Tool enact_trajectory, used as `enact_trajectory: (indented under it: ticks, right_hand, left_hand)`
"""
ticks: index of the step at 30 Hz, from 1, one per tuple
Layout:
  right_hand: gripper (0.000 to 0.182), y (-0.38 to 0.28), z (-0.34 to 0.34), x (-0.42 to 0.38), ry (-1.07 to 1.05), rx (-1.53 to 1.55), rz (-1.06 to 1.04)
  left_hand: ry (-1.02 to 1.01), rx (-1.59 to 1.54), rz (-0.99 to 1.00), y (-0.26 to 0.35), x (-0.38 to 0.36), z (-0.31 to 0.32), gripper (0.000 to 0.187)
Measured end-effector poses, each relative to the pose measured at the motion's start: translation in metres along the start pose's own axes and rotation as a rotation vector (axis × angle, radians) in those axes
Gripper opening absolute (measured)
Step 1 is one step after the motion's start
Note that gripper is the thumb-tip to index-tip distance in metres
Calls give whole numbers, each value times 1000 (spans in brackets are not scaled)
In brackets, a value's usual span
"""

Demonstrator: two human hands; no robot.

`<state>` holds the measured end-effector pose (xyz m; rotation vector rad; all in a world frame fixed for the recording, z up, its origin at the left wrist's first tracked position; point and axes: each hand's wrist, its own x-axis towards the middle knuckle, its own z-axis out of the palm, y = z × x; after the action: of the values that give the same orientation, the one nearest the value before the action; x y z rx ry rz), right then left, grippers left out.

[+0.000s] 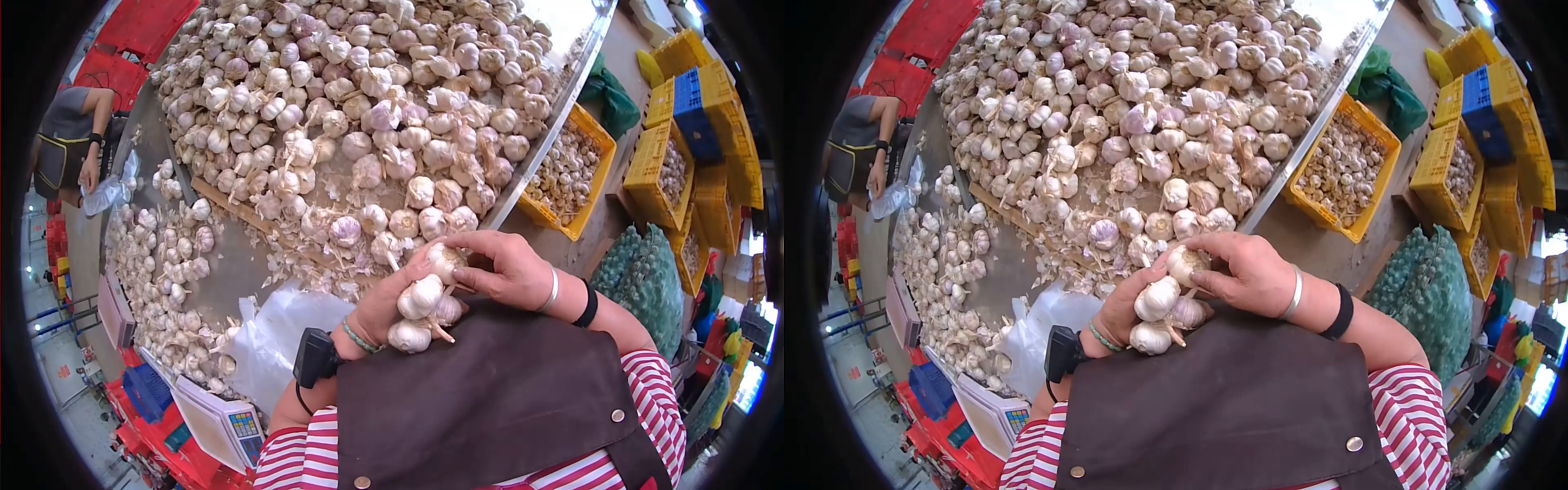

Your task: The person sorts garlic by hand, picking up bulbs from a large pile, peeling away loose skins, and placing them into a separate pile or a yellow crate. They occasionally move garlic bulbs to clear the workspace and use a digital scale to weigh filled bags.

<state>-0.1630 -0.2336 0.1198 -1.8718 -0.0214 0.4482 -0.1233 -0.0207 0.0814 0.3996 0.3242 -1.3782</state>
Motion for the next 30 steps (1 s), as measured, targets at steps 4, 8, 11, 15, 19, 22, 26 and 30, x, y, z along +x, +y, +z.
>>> enact_trajectory:
  ticks: [4,8,11,15,19,22,26,30]
  right_hand:
    - [33,8,18,-15,-4,235,17]
    - [29,17,34,-26,11,544,159]
    - [29,18,48,-33,14,368,42]
    - [28,13,54,-43,-39,350,-84]
    - [28,9,60,-42,-21,205,-109]
    - [27,8,58,-36,-97,459,137]
    - [24,11,59,-26,-125,540,183]
    - [27,3,63,-26,-124,484,60]
  left_hand:
    - [-34,223,85,0,-9,6,76]
    - [-32,382,9,0,-25,-3,72]
    - [6,476,2,-6,-33,-4,62]
    - [56,389,-30,-14,-43,-13,55]
    - [66,223,-54,-21,-51,-20,46]
    - [29,250,-9,-23,-52,-24,44]
    - [34,298,53,-22,-56,-19,45]
    - [-42,194,65,-26,-62,-34,48]
